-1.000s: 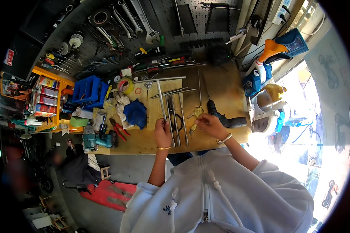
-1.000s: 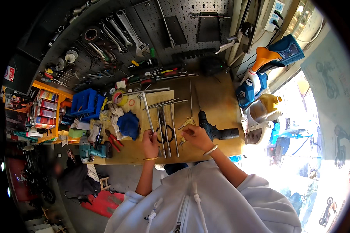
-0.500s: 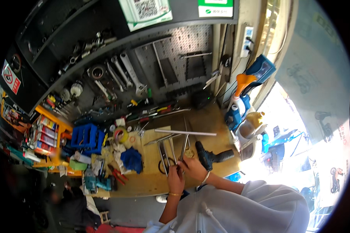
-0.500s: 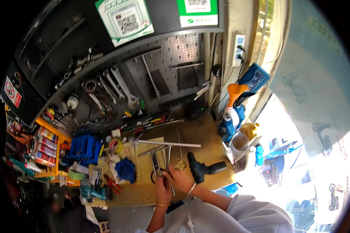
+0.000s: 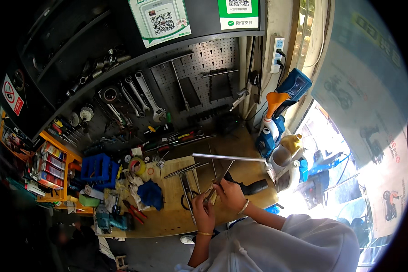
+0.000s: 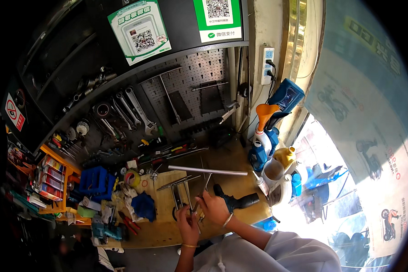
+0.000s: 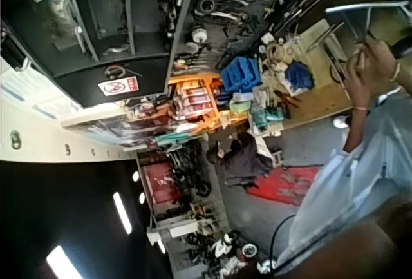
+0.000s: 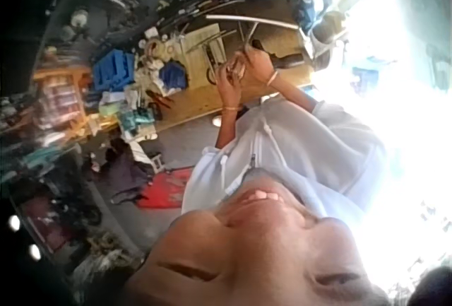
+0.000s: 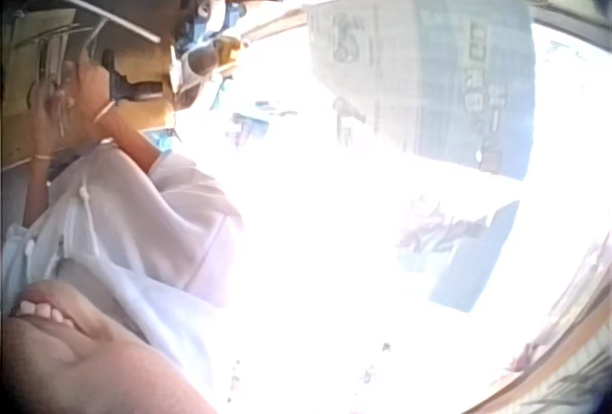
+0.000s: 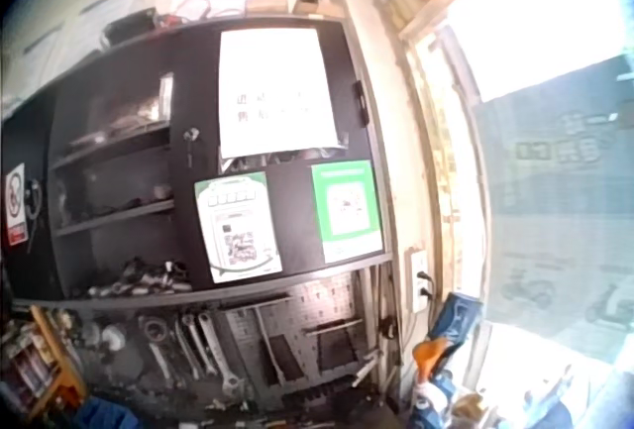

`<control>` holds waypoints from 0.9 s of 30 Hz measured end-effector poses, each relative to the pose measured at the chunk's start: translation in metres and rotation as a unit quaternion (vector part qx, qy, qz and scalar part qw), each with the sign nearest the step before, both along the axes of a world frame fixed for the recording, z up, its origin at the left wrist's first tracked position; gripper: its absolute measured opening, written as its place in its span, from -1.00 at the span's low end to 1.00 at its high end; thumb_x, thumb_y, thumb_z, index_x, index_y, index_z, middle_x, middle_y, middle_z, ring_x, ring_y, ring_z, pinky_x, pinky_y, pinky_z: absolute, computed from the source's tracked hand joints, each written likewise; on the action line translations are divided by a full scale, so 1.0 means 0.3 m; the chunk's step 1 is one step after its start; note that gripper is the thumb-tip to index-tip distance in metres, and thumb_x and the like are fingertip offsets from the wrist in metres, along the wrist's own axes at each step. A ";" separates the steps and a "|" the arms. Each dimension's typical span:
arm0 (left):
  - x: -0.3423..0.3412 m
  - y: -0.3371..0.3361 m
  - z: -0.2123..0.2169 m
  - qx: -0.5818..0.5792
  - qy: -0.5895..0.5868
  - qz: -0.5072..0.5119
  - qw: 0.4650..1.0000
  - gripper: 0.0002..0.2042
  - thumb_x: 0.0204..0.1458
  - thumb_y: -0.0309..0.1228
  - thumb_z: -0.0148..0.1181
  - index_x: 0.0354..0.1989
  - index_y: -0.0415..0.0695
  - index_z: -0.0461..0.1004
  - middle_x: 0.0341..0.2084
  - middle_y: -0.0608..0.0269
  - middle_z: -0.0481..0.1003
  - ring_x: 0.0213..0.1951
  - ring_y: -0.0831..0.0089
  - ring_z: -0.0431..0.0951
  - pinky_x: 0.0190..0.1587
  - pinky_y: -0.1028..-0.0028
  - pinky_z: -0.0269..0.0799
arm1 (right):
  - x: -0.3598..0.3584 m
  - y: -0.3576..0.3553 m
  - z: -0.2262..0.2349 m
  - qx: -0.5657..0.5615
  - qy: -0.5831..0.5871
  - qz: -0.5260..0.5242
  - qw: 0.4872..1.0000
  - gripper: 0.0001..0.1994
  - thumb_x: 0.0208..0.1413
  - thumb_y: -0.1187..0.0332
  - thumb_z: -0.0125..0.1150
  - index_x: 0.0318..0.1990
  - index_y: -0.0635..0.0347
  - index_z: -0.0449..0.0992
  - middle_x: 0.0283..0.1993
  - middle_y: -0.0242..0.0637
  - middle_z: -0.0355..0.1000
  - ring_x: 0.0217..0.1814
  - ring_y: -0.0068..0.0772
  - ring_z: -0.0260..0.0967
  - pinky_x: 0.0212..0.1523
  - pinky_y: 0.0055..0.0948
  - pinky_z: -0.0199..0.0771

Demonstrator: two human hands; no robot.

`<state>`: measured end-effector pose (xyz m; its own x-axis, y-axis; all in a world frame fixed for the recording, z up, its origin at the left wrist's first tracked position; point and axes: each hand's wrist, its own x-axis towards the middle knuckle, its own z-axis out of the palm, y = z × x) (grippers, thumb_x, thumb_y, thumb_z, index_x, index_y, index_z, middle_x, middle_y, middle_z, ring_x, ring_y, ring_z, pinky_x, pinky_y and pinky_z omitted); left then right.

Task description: The person assembles a T-handle wrench by attaching a socket to a metal rod and then fitting a T-bar handle. They repeatedly pick up, inspect, and reassemble the components on a cluttered workbench in a workshop.

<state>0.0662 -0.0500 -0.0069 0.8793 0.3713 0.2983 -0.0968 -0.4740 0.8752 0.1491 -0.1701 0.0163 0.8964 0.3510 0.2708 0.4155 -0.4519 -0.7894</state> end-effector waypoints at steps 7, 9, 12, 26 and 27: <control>-0.042 0.028 0.026 -0.054 -0.063 0.056 0.995 -0.88 0.13 -0.46 0.13 -0.23 -0.25 0.48 -0.42 0.27 0.41 -0.49 0.56 0.38 -0.46 0.58 0.28 | 0.098 -0.070 0.105 0.065 0.020 0.019 0.998 -0.85 0.22 0.34 -0.01 -0.22 0.24 0.34 -0.55 -0.07 0.41 -0.45 0.01 0.43 -0.45 -0.17 0.39; -0.052 0.020 0.048 -0.079 -0.071 0.074 0.992 -0.88 0.13 -0.46 0.13 -0.25 -0.25 0.48 -0.44 0.29 0.41 -0.50 0.58 0.37 -0.45 0.57 0.28 | 0.140 -0.091 0.129 0.114 0.051 0.033 0.992 -0.86 0.23 0.35 -0.03 -0.22 0.24 0.35 -0.56 -0.15 0.41 -0.48 -0.15 0.44 -0.47 -0.27 0.39; -0.071 0.019 0.093 -0.098 -0.086 0.100 0.986 -0.88 0.14 -0.43 0.14 -0.28 -0.25 0.47 -0.48 0.33 0.42 -0.48 0.61 0.37 -0.40 0.58 0.30 | 0.193 -0.125 0.155 0.186 0.114 0.062 0.974 -0.86 0.25 0.35 -0.05 -0.23 0.23 0.37 -0.57 -0.31 0.41 -0.52 -0.44 0.41 -0.50 -0.43 0.37; -0.157 0.147 0.044 -0.387 -0.044 0.167 0.906 -0.87 0.16 -0.32 0.14 -0.32 -0.09 0.42 -0.58 0.45 0.36 -0.59 0.77 0.22 -0.58 0.71 0.05 | 0.296 -0.228 0.114 0.335 0.378 0.253 0.825 -0.70 0.30 0.11 -0.08 -0.30 0.16 0.37 -0.56 -0.38 0.35 -0.56 -0.70 0.28 -0.59 -0.72 0.18; -0.159 0.145 0.046 -0.389 -0.043 0.159 0.906 -0.87 0.17 -0.31 0.13 -0.31 -0.09 0.42 -0.57 0.45 0.36 -0.59 0.78 0.21 -0.58 0.71 0.05 | 0.298 -0.225 0.099 0.337 0.381 0.271 0.817 -0.70 0.31 0.11 -0.09 -0.30 0.16 0.36 -0.54 -0.39 0.33 -0.55 -0.69 0.27 -0.58 -0.71 0.19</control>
<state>0.0184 -0.0064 0.0069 0.6773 0.7290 -0.0992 -0.1482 0.2672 0.9522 0.2385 -0.2376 0.0461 0.6563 0.7545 0.0016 -0.3184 0.2790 -0.9060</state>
